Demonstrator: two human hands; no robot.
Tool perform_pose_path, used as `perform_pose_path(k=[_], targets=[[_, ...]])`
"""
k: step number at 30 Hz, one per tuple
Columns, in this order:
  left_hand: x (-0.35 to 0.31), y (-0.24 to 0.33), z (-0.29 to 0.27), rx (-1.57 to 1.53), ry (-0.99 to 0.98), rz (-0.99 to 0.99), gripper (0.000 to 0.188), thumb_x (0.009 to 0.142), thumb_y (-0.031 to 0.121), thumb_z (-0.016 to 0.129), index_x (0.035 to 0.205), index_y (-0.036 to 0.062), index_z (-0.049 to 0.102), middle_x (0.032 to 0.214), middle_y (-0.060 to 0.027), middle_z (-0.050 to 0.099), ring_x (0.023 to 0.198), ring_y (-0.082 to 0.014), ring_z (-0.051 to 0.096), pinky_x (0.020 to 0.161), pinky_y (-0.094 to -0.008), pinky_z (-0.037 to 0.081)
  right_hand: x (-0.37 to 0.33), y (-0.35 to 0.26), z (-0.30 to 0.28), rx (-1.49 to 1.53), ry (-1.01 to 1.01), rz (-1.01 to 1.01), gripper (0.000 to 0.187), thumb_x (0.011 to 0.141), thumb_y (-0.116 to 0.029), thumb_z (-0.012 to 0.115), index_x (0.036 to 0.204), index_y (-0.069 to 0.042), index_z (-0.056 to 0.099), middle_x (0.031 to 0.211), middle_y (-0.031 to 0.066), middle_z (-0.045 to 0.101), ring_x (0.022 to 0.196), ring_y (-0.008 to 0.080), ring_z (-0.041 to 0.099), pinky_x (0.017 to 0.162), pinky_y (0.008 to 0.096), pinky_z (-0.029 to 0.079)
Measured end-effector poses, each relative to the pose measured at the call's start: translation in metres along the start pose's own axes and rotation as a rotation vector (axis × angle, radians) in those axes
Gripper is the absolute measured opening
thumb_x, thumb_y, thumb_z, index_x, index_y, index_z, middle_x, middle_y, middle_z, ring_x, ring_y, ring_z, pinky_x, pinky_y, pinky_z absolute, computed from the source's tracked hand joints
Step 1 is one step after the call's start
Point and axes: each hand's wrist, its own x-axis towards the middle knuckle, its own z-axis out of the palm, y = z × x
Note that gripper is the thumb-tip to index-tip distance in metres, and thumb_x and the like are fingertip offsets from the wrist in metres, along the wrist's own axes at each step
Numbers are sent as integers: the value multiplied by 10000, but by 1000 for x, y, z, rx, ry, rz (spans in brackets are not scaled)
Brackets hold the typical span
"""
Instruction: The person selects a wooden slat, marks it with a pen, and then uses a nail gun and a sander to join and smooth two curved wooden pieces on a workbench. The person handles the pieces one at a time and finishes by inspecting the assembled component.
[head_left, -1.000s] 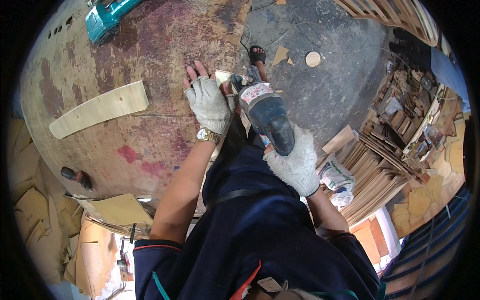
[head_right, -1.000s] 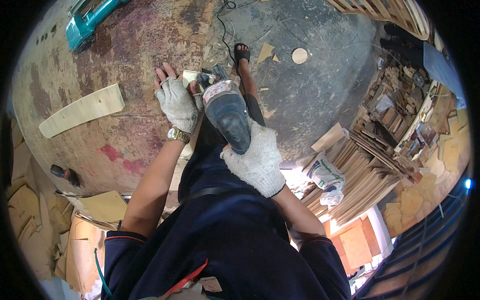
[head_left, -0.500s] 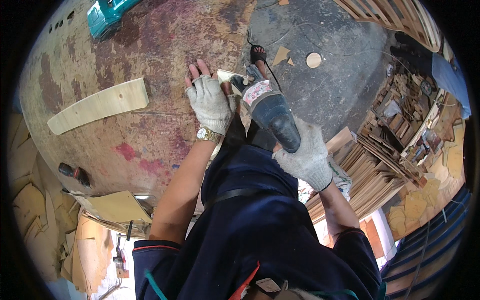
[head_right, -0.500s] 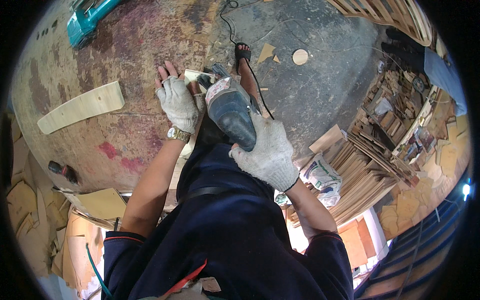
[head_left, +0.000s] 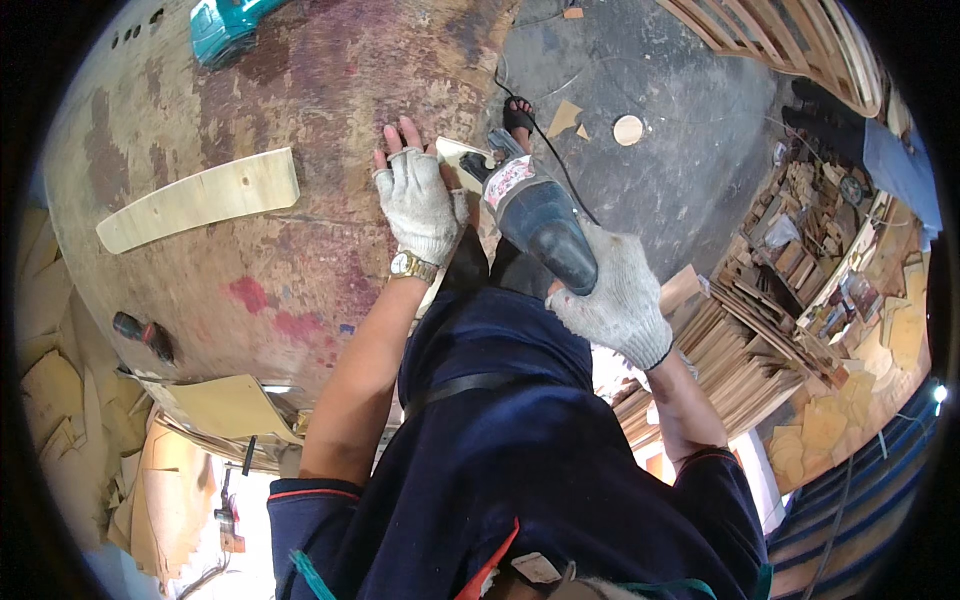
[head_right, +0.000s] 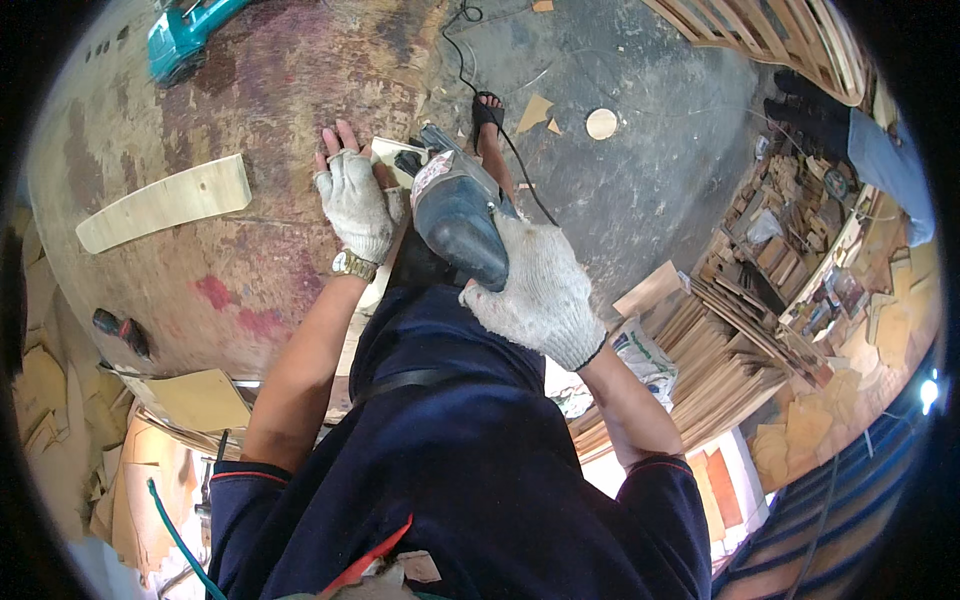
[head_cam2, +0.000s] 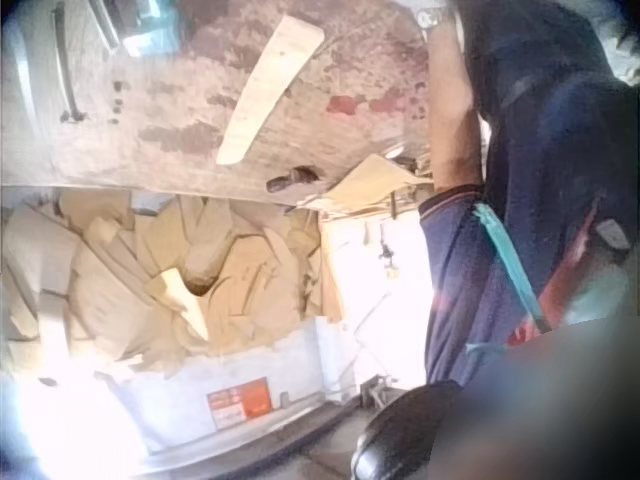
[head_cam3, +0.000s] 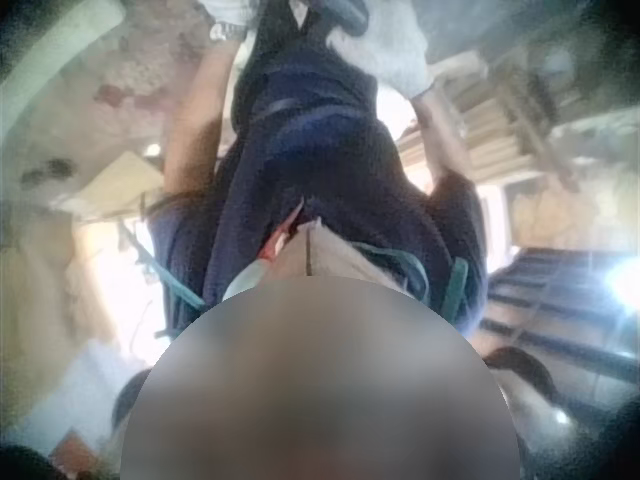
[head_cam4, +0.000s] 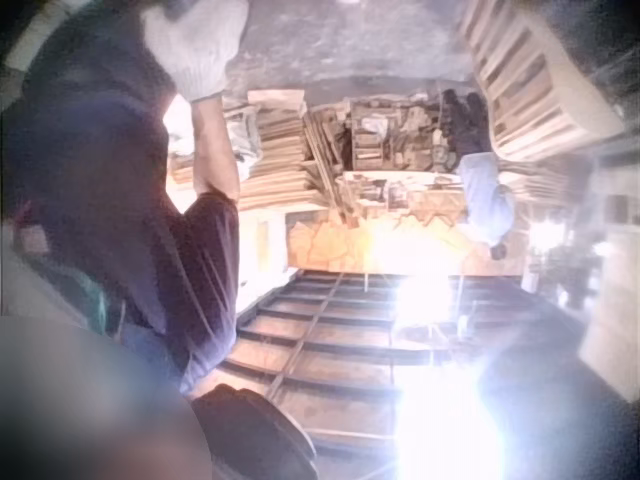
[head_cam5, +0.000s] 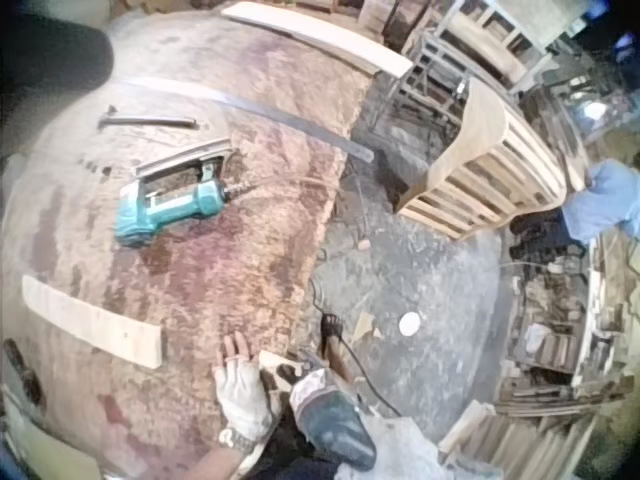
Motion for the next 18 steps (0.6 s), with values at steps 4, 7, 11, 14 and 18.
perform_pose_path(k=[4,7,11,14,18], targets=[[-5,-4,1,-67,11,27,590,864,183,668,1401,-28,542,1702,-269,307,1587,-443,277,1289,-584,203,8,1,-4,42,14,-115,593,723,-340,795,1160,39,666,902,293,697,904,500,694,835,545,556],[-6,-7,6,-47,31,38,644,844,192,679,1430,-19,516,1706,-251,313,1587,-431,285,1292,-574,207,12,-1,-12,-4,-12,-91,548,726,-312,783,1147,24,683,896,294,699,880,501,694,814,540,564],[-3,-9,10,-6,67,43,782,824,209,700,1520,-31,437,1704,-225,326,1588,-411,290,1295,-555,215,18,-6,-23,-78,-78,-110,471,733,-291,763,1096,1,691,918,312,703,925,505,685,832,546,558],[-4,-6,8,-59,70,26,829,814,217,712,1542,-44,413,1701,-224,329,1588,-409,290,1295,-554,219,12,-16,-28,-129,-6,-172,451,746,-302,737,1072,6,694,902,310,707,921,493,697,833,542,562],[-3,-3,6,-28,68,8,636,851,230,682,1407,-38,529,1658,-248,397,1573,-415,322,1287,-557,239,-1,-31,-52,-191,90,-165,406,718,-269,717,1026,-5,728,882,296,720,909,455,726,843,504,574]])
